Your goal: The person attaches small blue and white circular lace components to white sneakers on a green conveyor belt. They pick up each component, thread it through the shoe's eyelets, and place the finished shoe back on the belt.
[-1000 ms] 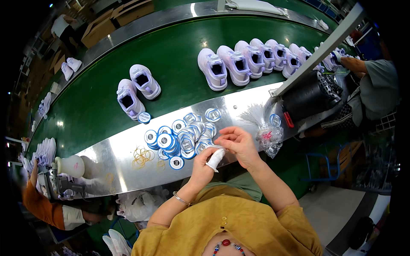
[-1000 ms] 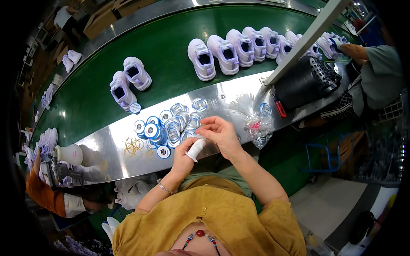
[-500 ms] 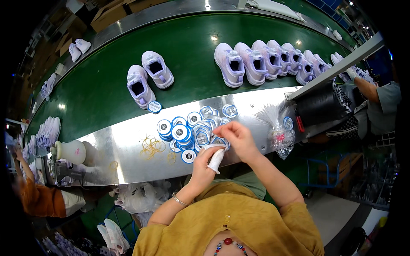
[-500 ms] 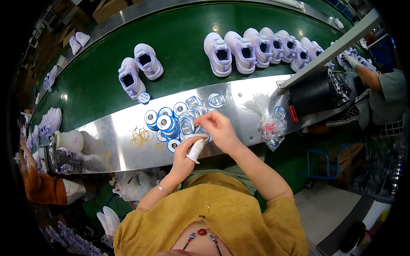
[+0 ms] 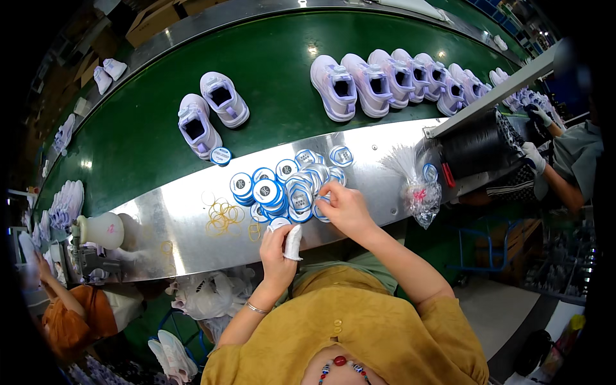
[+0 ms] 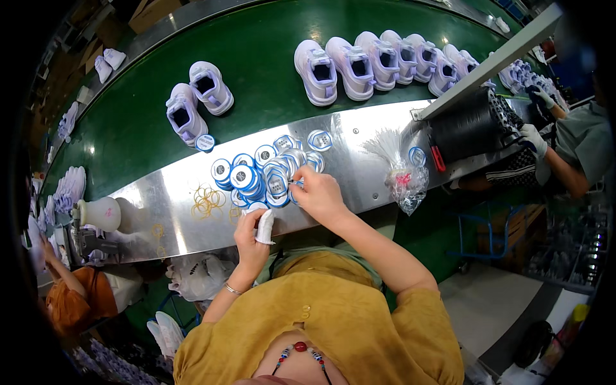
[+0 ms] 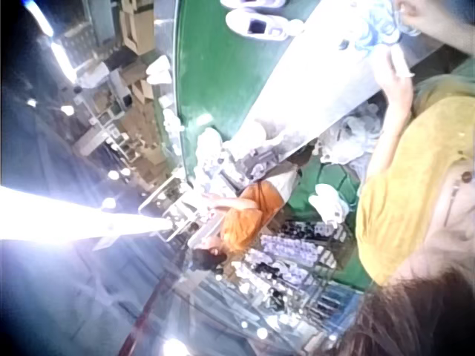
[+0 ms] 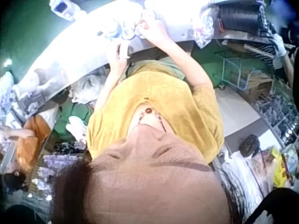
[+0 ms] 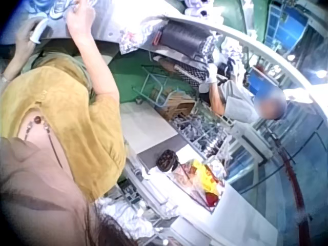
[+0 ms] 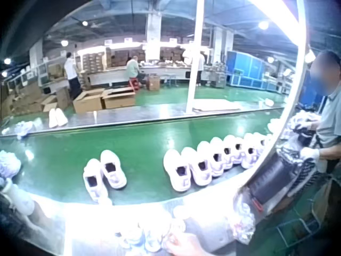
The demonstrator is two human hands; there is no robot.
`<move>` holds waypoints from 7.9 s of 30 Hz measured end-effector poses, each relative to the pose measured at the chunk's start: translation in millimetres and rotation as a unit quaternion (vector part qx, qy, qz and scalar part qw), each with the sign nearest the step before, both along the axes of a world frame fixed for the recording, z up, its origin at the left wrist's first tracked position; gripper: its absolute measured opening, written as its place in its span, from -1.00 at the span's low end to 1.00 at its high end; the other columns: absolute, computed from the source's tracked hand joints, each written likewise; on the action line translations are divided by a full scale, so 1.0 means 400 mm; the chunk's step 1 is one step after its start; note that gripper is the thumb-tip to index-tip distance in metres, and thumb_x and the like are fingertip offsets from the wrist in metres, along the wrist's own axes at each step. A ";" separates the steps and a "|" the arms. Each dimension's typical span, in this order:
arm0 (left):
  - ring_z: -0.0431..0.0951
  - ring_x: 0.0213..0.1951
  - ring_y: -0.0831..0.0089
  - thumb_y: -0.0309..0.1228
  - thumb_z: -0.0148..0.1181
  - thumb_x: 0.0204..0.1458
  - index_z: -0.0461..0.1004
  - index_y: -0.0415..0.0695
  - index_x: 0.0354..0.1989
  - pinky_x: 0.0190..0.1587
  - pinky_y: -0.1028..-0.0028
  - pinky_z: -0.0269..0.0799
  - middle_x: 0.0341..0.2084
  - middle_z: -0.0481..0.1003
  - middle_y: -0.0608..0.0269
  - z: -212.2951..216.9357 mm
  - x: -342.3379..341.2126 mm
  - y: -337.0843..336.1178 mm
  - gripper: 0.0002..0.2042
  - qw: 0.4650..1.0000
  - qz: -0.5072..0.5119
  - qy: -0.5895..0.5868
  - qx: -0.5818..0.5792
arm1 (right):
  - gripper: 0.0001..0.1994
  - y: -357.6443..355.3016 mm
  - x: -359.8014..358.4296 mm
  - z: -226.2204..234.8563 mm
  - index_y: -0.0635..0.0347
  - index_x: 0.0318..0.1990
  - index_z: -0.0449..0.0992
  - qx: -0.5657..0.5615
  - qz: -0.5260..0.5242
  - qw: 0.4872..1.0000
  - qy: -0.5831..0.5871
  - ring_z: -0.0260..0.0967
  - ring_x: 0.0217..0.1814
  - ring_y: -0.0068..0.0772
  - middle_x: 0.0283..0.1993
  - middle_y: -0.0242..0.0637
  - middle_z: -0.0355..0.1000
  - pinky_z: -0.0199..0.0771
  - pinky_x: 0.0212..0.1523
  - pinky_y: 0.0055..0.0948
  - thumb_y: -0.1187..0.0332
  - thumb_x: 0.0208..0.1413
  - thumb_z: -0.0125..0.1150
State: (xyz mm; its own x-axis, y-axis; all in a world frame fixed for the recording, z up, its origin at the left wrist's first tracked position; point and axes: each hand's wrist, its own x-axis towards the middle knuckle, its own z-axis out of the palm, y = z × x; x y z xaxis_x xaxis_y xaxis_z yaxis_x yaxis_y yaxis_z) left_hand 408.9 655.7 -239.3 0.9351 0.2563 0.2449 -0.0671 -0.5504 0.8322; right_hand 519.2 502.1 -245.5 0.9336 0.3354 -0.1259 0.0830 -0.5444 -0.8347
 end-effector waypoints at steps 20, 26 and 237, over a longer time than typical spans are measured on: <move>0.39 -0.46 0.38 -0.56 0.20 -0.03 0.48 -0.20 -0.17 -0.44 0.49 0.31 -0.44 0.46 0.19 0.047 0.056 -0.033 -0.79 0.999 -0.025 -0.006 -0.031 | -0.87 -0.113 0.129 -0.002 0.28 -0.38 0.56 0.122 0.060 0.974 0.184 0.35 -0.47 -0.56 -0.52 -0.37 0.46 0.34 -0.41 -0.54 0.40 -0.03 0.23; 0.41 -0.44 0.35 -0.56 0.20 -0.03 0.46 -0.21 -0.15 -0.44 0.47 0.34 -0.41 0.47 0.18 0.059 0.097 -0.057 -0.77 0.999 -0.042 0.003 0.020 | -0.80 -0.117 0.140 0.030 0.12 -0.38 0.59 -0.178 0.101 0.976 -0.071 0.44 -0.42 -0.11 -0.50 -0.13 0.47 0.40 -0.36 -0.29 0.21 -0.04 0.17; 0.51 -0.26 0.58 -0.52 0.11 0.10 0.43 -0.24 -0.20 -0.40 0.64 0.47 -0.29 0.50 0.26 0.057 0.439 0.225 -0.88 0.964 -0.093 -0.078 -0.236 | -0.88 0.144 0.334 0.110 0.29 -0.23 0.40 0.075 0.135 0.949 -0.274 0.40 -0.28 0.08 -0.33 -0.01 0.44 0.39 -0.31 -0.10 0.47 0.09 0.02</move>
State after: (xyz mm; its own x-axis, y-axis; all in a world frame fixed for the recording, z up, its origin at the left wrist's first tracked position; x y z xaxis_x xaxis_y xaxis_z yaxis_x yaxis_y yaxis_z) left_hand 584.7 745.6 -216.5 0.9366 0.2051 0.2839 -0.2730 -0.0802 0.9587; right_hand 652.9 559.6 -201.4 0.7228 0.5469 0.4224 0.6468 -0.3201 -0.6923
